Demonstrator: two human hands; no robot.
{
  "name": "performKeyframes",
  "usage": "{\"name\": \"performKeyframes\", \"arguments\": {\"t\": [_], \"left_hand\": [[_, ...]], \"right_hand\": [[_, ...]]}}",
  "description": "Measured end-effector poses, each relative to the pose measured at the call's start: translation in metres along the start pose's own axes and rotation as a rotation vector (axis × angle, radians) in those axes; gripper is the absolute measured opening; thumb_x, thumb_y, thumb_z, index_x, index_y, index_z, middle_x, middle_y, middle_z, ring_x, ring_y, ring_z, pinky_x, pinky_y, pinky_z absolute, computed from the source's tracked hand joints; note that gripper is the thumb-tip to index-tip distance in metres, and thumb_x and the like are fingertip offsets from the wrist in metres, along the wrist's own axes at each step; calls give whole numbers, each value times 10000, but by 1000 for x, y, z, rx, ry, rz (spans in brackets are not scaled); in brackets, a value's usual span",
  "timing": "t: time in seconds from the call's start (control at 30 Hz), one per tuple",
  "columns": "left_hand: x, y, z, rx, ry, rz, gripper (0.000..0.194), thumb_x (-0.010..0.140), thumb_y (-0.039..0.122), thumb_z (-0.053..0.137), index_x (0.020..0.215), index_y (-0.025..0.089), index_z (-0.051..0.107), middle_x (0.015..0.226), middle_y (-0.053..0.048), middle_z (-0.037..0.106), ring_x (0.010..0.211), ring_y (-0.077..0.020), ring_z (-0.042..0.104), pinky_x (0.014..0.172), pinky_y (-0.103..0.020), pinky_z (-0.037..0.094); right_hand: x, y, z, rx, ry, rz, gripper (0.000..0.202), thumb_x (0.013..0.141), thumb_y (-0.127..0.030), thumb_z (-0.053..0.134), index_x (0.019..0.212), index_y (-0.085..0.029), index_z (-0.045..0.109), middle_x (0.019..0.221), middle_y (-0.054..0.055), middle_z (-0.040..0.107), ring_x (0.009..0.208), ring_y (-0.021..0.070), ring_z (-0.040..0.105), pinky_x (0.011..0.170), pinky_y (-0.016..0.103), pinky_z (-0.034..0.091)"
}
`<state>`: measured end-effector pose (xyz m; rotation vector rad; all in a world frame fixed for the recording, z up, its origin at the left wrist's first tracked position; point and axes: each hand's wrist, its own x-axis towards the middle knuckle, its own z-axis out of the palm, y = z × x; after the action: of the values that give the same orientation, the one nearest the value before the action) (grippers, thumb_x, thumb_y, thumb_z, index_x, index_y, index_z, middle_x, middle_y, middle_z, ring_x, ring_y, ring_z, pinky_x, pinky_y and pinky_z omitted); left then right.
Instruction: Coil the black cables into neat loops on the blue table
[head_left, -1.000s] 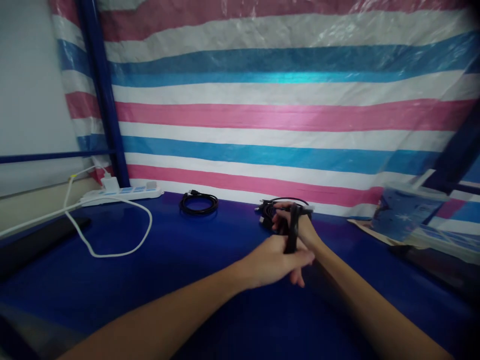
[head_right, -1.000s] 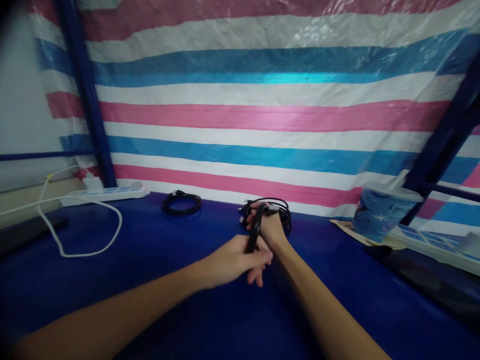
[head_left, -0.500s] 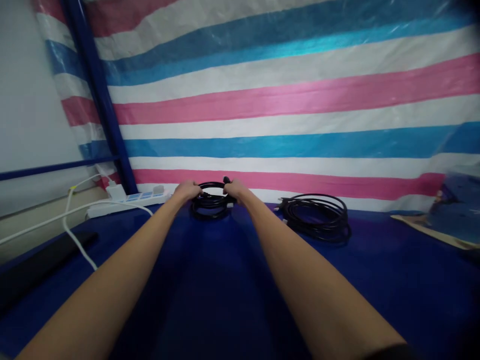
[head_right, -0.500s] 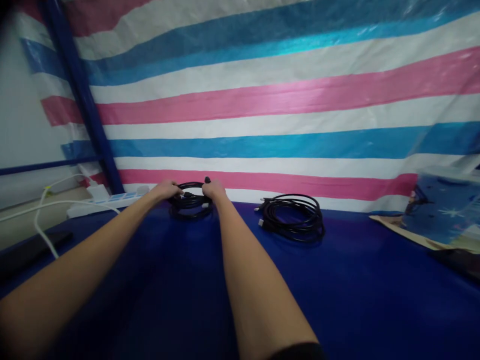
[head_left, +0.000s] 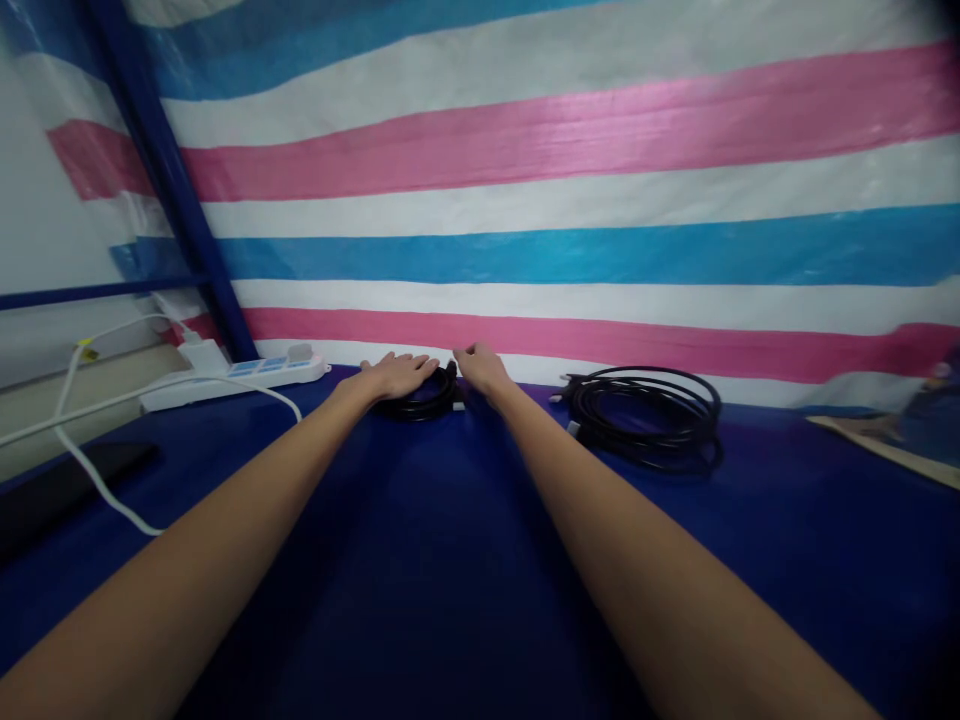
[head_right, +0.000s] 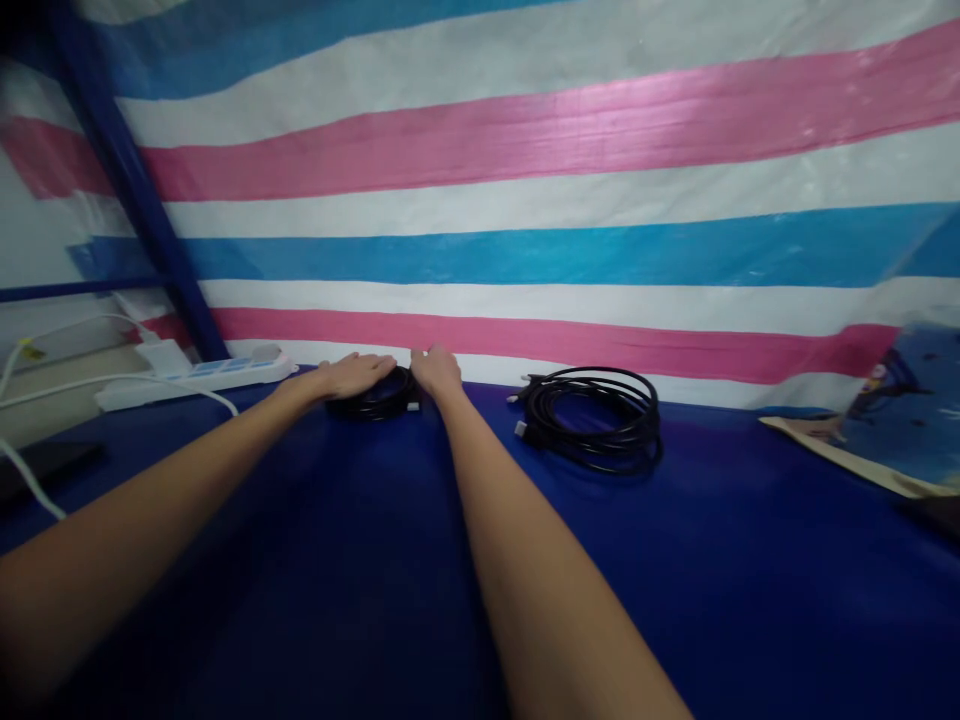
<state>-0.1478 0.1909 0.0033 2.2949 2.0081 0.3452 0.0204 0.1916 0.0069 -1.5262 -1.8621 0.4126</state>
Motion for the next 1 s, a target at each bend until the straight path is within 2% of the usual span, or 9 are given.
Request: {"name": "performKeyframes", "arguments": {"t": [0.13,0.2,0.27,0.37,0.43,0.57,0.7,0.87,1.0], "left_hand": [[-12,6,10,13,-74,-13,605,840,642,281,1374,377,384,1498,-24,276,1359,-407,214,1006,-686,148],[-15,10,6,8,-54,-32,629,839,658,245,1375,363,391,1491,-48,289,1349,-422,227,980,-709,162],[-18,17,-5,1,21,-50,618,864,623,200,1364,333,419,1472,-70,335,1342,-414,254,976,-701,181],[-28,33,-24,-21,203,-54,577,905,512,182,1286,240,519,1390,-110,459,1292,-359,366,1004,-587,263],[-42,46,-33,-46,334,-51,588,918,473,156,1182,172,587,1291,-138,546,1218,-319,452,987,-475,333],[-82,77,-29,-125,544,-70,617,932,434,88,1010,146,628,1090,-136,639,1088,-281,532,924,-385,375],[-113,116,-13,-258,569,-18,551,933,429,171,828,179,651,894,-102,675,955,-256,585,841,-337,399],[-122,159,-4,-424,518,97,526,940,432,196,792,192,640,798,-67,677,846,-224,613,778,-311,404],[-122,171,6,-578,459,167,390,932,391,271,931,199,611,839,-48,676,842,-205,609,775,-306,405]], "right_hand": [[-34,9,-71,-110,135,-196,264,874,-191,413,1004,-123,632,1098,141,610,1061,237,520,900,346,382],[-58,19,-116,-169,211,-276,263,866,-180,417,1022,-128,622,1140,137,581,1128,239,463,959,349,331],[-82,38,-158,-286,240,-341,240,844,-174,433,959,-126,639,1061,136,607,1073,249,492,945,371,340],[-109,81,-205,-323,245,-148,212,799,-195,498,940,-154,650,1047,114,627,1020,243,537,910,360,373],[-120,110,-224,-301,315,-17,256,778,-185,510,987,-114,638,1106,163,613,1053,266,536,903,376,381],[-125,144,-233,-153,349,271,331,834,-368,487,834,-81,652,829,179,672,733,238,626,656,349,459],[-125,142,-214,12,303,362,321,796,-416,586,716,-108,628,626,68,627,551,137,569,544,274,442],[-137,118,-193,223,358,319,178,772,-296,598,717,-131,564,676,23,601,626,121,574,591,256,446],[-154,83,-192,478,271,129,131,752,-286,521,809,-169,502,826,57,648,703,141,625,624,245,462]]}}
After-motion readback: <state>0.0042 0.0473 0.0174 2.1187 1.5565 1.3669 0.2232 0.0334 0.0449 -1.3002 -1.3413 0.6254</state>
